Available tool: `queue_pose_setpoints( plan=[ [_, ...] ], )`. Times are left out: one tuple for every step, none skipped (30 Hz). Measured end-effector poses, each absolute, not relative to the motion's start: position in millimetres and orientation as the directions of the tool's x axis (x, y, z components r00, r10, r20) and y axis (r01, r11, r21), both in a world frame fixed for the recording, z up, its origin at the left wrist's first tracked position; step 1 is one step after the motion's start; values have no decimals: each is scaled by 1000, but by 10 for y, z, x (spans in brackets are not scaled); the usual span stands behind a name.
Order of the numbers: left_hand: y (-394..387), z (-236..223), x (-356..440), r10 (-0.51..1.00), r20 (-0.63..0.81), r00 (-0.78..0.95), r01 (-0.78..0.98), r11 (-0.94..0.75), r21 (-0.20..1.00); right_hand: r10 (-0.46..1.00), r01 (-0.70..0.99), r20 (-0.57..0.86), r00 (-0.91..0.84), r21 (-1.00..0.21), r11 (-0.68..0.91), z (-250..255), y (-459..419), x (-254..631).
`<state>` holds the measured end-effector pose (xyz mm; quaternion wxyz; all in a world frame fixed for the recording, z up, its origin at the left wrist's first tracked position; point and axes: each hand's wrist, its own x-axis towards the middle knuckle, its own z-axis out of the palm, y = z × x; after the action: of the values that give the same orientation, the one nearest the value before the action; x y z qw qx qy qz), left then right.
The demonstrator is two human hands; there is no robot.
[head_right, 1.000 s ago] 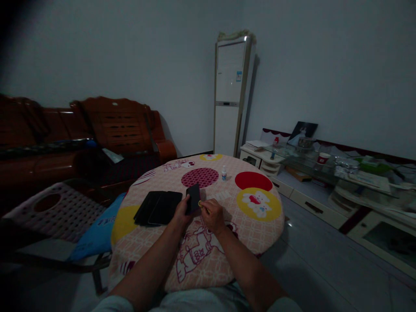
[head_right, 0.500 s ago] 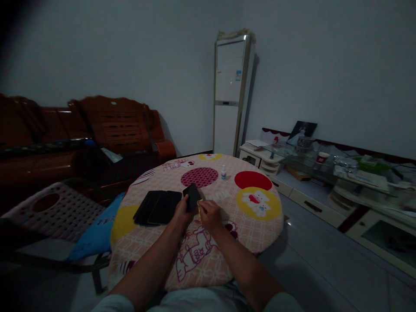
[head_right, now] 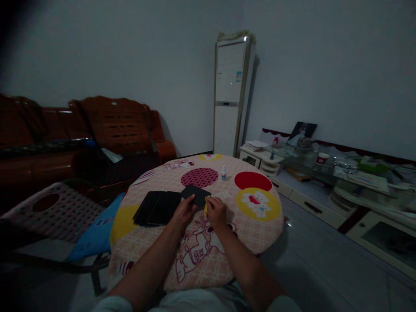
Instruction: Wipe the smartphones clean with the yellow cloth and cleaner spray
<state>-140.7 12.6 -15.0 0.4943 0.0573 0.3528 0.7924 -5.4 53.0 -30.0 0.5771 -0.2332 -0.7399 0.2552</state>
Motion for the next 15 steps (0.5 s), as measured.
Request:
queue_pose_setpoints(
  plan=[
    [125,-147,-1409,820,-252,-514,-740,-275,614,623,32,741,-249,-637,770,-309,516,-66],
    [124,-145,-1411,819,-246,-519,-738,-284,612,606,15,747,-272,-627,779,-317,503,-77],
    [124,-142,-1415,820,-241,-520,-738,-289,610,592,1,751,-293,-619,786,-324,491,-86],
    [124,-140,-1418,819,-239,-521,-739,-292,607,580,-9,753,-311,-613,790,-328,480,-94],
    [125,-140,-1422,818,-243,-522,-741,-293,605,575,-14,752,-324,-611,791,-331,471,-100],
    [128,-142,-1427,816,-249,-521,-743,-291,603,576,-17,748,-330,-614,789,-333,463,-104],
    [133,-146,-1431,814,-255,-522,-745,-289,601,582,-17,744,-329,-620,784,-332,458,-107],
    [140,-151,-1436,813,-262,-521,-747,-285,601,591,-12,739,-325,-628,778,-329,455,-107],
    [148,-157,-1440,812,-269,-517,-749,-278,601,604,-3,731,-317,-637,771,-324,456,-106],
    [155,-164,-1444,814,-278,-509,-754,-265,601,622,8,722,-304,-651,759,-317,461,-102],
    [161,-171,-1446,819,-287,-497,-759,-250,602,643,20,710,-287,-666,745,-308,471,-95],
    [166,-179,-1449,823,-293,-487,-762,-235,603,665,32,698,-265,-683,730,-300,484,-86],
    [168,-186,-1449,827,-294,-479,-762,-225,607,689,43,684,-240,-701,712,-292,502,-76],
    [169,-193,-1449,832,-287,-475,-758,-221,613,712,52,669,-213,-720,692,-286,523,-64],
    [167,-200,-1448,836,-278,-474,-752,-220,621,733,60,653,-189,-738,672,-283,545,-51]
  ],
)
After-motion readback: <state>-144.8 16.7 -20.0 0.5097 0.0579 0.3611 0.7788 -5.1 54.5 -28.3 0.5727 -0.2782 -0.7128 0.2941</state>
